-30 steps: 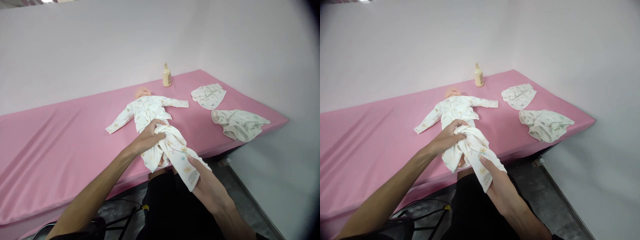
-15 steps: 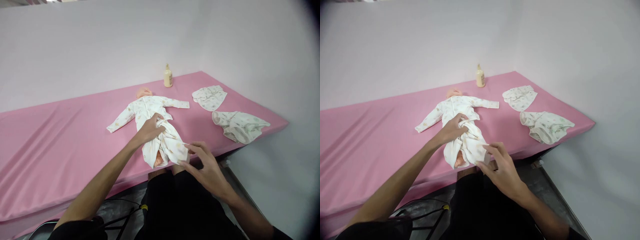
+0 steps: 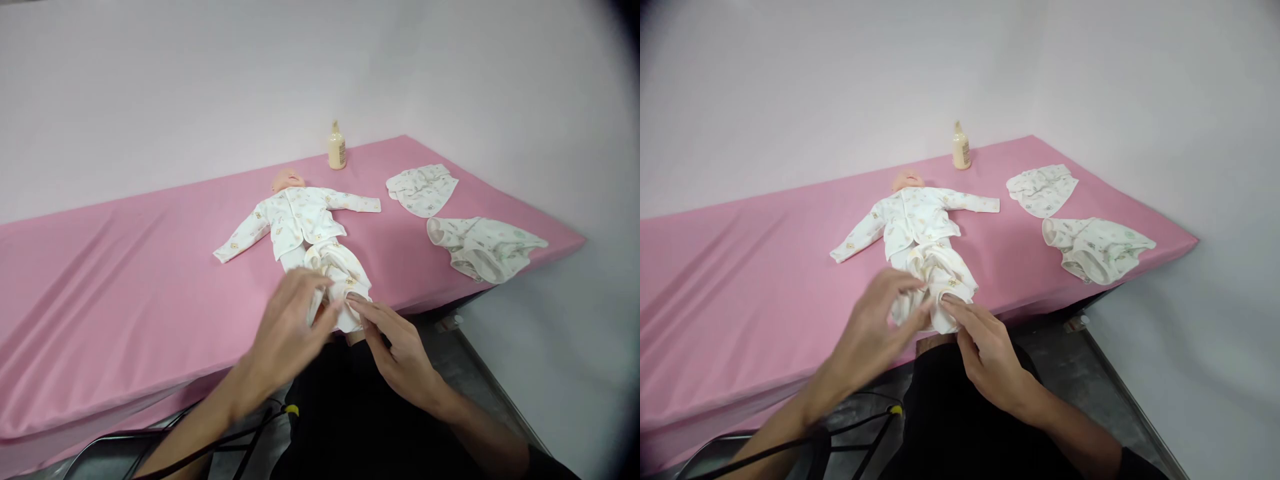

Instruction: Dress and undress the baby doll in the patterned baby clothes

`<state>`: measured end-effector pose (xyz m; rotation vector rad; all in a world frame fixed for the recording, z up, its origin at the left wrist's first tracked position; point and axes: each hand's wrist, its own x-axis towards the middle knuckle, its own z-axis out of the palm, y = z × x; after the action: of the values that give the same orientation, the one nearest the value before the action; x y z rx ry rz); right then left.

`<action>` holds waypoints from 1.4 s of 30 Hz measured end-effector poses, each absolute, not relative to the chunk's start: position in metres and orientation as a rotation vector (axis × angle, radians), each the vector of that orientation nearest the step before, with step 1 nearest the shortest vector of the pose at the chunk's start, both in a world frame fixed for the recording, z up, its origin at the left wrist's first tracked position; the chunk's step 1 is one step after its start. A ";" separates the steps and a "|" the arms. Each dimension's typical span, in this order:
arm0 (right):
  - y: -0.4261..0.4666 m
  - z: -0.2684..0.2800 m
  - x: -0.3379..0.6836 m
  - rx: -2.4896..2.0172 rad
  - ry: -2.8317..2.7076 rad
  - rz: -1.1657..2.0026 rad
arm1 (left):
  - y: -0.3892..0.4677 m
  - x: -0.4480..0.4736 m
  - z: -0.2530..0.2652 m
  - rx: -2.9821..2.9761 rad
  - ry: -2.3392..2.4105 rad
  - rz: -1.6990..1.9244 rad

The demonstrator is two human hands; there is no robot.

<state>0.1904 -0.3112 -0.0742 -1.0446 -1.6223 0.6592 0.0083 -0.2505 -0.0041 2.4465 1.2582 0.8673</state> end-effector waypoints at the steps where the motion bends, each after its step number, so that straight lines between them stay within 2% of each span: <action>1: -0.311 -0.074 0.192 -1.038 -1.609 0.713 | -0.262 0.010 -0.008 2.418 1.236 0.769; 4: -0.316 -0.075 0.196 -1.021 -1.546 0.904 | -0.281 0.015 -0.025 2.264 1.304 0.631; 9: -0.326 -0.083 0.200 -1.022 -1.474 1.059 | -0.278 0.013 -0.053 2.251 1.297 0.679; 11: -0.327 -0.089 0.200 -1.082 -1.458 0.964 | -0.276 0.010 -0.059 2.442 1.274 0.703; 16: -0.321 -0.111 0.193 -1.236 -1.555 0.440 | -0.275 0.010 -0.059 2.899 1.317 0.559; 21: -0.304 -0.122 0.189 -1.379 -1.542 0.142 | -0.269 0.016 -0.055 2.990 1.392 0.559; 23: -0.296 -0.117 0.190 -1.387 -1.532 0.186 | -0.267 0.018 -0.053 2.912 1.422 0.632; 29: -0.276 -0.086 0.198 -1.239 -1.498 0.603 | -0.262 0.027 -0.043 2.584 1.404 0.660; 37: -0.260 -0.083 0.204 -1.259 -1.470 0.801 | -0.261 0.023 -0.046 2.734 1.316 0.668; 42: -0.260 -0.077 0.214 -1.254 -1.391 1.022 | -0.253 0.013 -0.042 2.624 1.281 0.704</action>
<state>0.2142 -0.2604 -0.0768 -1.2541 -1.3907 1.0220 0.0127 -0.2532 -0.0423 2.6241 1.2810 0.7036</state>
